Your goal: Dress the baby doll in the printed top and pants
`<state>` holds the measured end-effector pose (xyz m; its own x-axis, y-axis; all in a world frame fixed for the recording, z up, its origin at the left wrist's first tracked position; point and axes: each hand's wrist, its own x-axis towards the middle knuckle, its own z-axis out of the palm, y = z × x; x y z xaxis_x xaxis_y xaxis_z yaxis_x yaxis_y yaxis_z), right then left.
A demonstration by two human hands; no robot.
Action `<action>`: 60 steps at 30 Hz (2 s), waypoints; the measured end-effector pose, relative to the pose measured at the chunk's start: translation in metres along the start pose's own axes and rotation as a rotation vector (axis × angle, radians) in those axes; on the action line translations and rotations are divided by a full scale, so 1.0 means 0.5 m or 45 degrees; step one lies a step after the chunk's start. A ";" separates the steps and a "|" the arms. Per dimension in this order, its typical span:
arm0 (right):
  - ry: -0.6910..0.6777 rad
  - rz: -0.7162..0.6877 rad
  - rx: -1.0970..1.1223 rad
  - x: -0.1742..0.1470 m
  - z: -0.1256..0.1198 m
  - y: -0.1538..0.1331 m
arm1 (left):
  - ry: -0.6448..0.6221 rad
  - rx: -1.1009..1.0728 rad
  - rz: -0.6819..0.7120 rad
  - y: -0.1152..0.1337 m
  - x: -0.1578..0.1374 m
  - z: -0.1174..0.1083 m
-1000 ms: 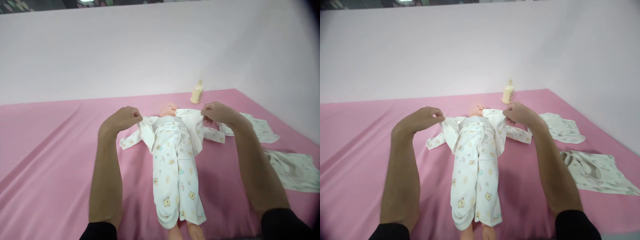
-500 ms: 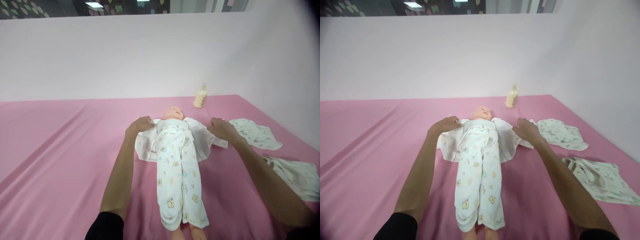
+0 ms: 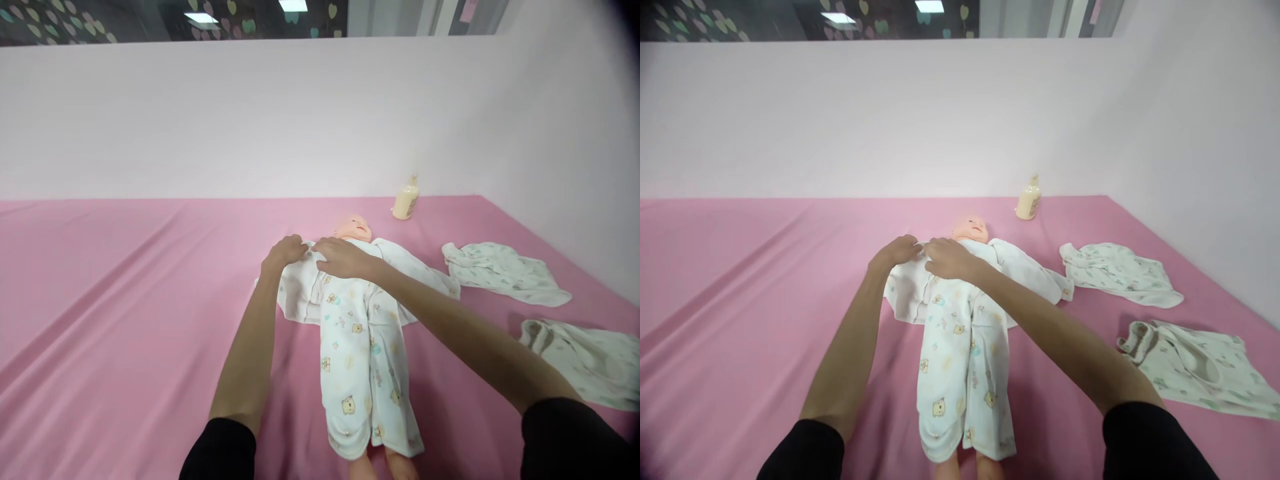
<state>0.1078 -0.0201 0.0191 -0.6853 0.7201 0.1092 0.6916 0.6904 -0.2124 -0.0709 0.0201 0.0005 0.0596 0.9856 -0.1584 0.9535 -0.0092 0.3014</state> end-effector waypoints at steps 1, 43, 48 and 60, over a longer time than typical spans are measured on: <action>-0.098 -0.009 -0.068 0.024 0.002 -0.004 | -0.003 -0.010 0.006 -0.007 0.001 0.001; -0.246 -0.039 -0.325 0.066 0.041 0.041 | -0.050 -0.856 0.116 -0.109 -0.039 0.067; -0.204 -0.086 -0.308 0.075 0.055 0.031 | 0.020 -0.849 0.165 -0.102 -0.037 0.068; -0.117 0.002 -0.375 0.044 0.016 0.055 | -0.129 -0.986 0.005 -0.167 -0.032 0.079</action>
<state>0.1099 0.0144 0.0080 -0.6925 0.7212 0.0183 0.7200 0.6894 0.0797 -0.1399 -0.0018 -0.0594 0.1247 0.9652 -0.2299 0.4777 0.1447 0.8665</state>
